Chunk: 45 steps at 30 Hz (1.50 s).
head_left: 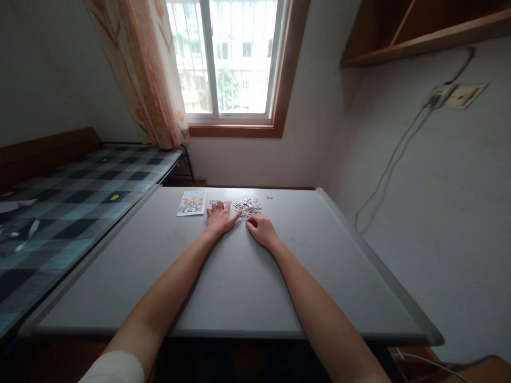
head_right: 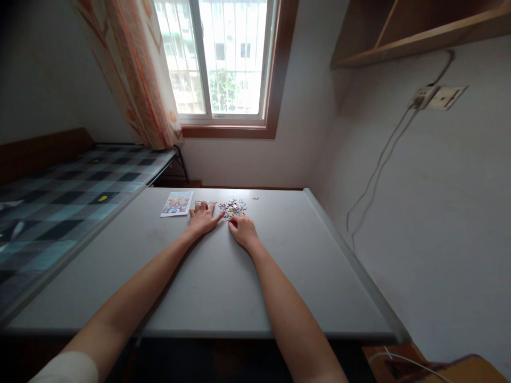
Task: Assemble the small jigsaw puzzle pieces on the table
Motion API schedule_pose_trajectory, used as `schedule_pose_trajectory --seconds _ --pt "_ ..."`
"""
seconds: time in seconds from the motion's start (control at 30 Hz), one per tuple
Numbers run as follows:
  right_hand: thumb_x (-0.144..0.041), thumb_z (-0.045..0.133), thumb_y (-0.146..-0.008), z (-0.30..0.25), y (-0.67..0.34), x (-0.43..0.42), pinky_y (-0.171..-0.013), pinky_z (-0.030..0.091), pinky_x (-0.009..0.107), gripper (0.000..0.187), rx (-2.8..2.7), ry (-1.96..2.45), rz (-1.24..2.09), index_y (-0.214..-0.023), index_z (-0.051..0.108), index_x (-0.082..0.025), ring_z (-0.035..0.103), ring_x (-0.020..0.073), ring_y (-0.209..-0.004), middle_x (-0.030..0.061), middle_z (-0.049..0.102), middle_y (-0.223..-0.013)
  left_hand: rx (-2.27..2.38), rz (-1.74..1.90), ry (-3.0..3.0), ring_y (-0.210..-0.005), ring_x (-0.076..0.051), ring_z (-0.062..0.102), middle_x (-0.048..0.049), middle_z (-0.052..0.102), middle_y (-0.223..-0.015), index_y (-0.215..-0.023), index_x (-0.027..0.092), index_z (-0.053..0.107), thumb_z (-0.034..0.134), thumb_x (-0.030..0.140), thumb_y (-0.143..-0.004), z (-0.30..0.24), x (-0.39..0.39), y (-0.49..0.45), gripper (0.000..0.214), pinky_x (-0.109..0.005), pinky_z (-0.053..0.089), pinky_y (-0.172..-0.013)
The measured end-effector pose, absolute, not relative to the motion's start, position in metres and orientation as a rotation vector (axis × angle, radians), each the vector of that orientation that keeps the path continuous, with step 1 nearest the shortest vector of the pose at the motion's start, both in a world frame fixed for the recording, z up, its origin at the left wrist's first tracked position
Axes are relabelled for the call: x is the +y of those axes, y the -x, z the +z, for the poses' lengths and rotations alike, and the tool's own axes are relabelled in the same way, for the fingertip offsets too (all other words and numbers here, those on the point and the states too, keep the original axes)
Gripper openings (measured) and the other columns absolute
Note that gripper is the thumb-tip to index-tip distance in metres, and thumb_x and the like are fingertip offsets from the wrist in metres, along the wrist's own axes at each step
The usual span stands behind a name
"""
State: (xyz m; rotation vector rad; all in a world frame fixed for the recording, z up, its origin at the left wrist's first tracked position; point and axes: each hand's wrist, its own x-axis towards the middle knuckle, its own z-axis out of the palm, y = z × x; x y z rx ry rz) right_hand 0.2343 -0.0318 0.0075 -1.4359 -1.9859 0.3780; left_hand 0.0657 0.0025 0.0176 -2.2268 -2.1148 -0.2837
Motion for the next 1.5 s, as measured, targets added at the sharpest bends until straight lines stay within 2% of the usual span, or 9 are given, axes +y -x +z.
schedule_pose_trajectory --seconds 0.4,0.73,0.83,0.93,1.03,1.13,1.33,1.5 --pt "-0.024 0.054 -0.083 0.009 -0.235 -0.033 -0.073 0.039 0.025 0.014 -1.994 1.437 0.372 -0.082 0.067 -0.02 0.054 0.0136 -0.076 0.0028 0.062 -0.082 -2.093 -0.302 2.219 -0.116 -0.036 0.039 -0.0155 0.044 -0.128 -0.138 0.025 0.039 0.017 0.075 -0.08 0.015 0.004 -0.065 0.08 -0.047 0.032 -0.093" --pt "-0.024 0.054 -0.083 0.009 -0.234 -0.033 -0.074 0.04 0.025 0.014 -1.98 1.433 0.383 -0.081 0.067 -0.02 0.054 0.0139 -0.077 0.0027 0.062 -0.082 -2.048 -0.419 2.207 -0.114 -0.034 0.043 -0.0154 0.048 -0.126 -0.139 0.024 0.038 0.028 0.068 -0.084 0.015 -0.001 -0.065 0.072 -0.045 0.033 -0.093" --pt "-0.023 0.053 -0.082 0.007 -0.235 -0.031 -0.074 0.041 0.025 0.014 -1.953 1.411 0.401 -0.081 0.066 -0.019 0.054 0.0133 -0.076 0.0027 0.062 -0.082 -1.995 -0.492 2.205 -0.112 -0.031 0.048 -0.0142 0.053 -0.122 -0.135 0.023 0.043 0.036 0.059 -0.086 0.016 -0.005 -0.064 0.062 -0.04 0.036 -0.09" --pt "-0.022 0.053 -0.082 0.006 -0.236 -0.031 -0.074 0.041 0.024 0.014 -1.931 1.392 0.412 -0.081 0.066 -0.019 0.055 0.013 -0.075 0.0025 0.062 -0.082 -2.022 -0.497 2.253 -0.099 -0.027 0.058 -0.0113 0.063 -0.108 -0.128 0.022 0.05 0.038 0.051 -0.088 0.017 -0.007 -0.064 0.05 -0.034 0.041 -0.081" --pt "-0.021 0.053 -0.082 0.006 -0.235 -0.031 -0.073 0.041 0.024 0.014 -1.925 1.37 0.407 -0.079 0.066 -0.019 0.055 0.013 -0.074 0.0023 0.062 -0.081 -2.116 -0.421 2.266 -0.084 -0.023 0.063 -0.0097 0.068 -0.091 -0.109 0.021 0.061 0.034 0.048 -0.09 0.018 -0.007 -0.063 0.043 -0.031 0.042 -0.073" --pt "-0.021 0.052 -0.082 0.008 -0.235 -0.031 -0.073 0.042 0.024 0.014 -1.901 1.35 0.396 -0.077 0.066 -0.018 0.055 0.0132 -0.073 0.0024 0.062 -0.079 -2.126 -0.36 2.253 -0.079 -0.023 0.063 -0.0103 0.069 -0.085 -0.092 0.019 0.066 0.032 0.047 -0.09 0.018 -0.006 -0.062 0.044 -0.029 0.041 -0.069" --pt "-0.024 0.049 -0.083 0.01 -0.247 -0.025 -0.079 0.041 0.027 0.018 -1.628 1.546 0.294 -0.086 0.066 -0.019 0.057 0.0159 -0.08 0.0041 0.065 -0.085 -2.082 -0.342 2.299 -0.077 -0.022 0.063 -0.0098 0.069 -0.083 -0.085 0.02 0.067 0.035 0.045 -0.088 0.017 -0.006 -0.06 0.041 -0.029 0.039 -0.065" --pt "-0.019 0.049 -0.081 0.006 -0.261 -0.021 -0.079 0.04 0.028 0.021 -1.538 1.77 0.27 -0.093 0.066 -0.021 0.057 0.0162 -0.08 0.0033 0.064 -0.089 -2.085 -0.349 2.318 -0.077 -0.022 0.062 -0.0091 0.068 -0.083 -0.085 0.02 0.067 0.036 0.045 -0.088 0.017 -0.007 -0.059 0.039 -0.028 0.038 -0.065"
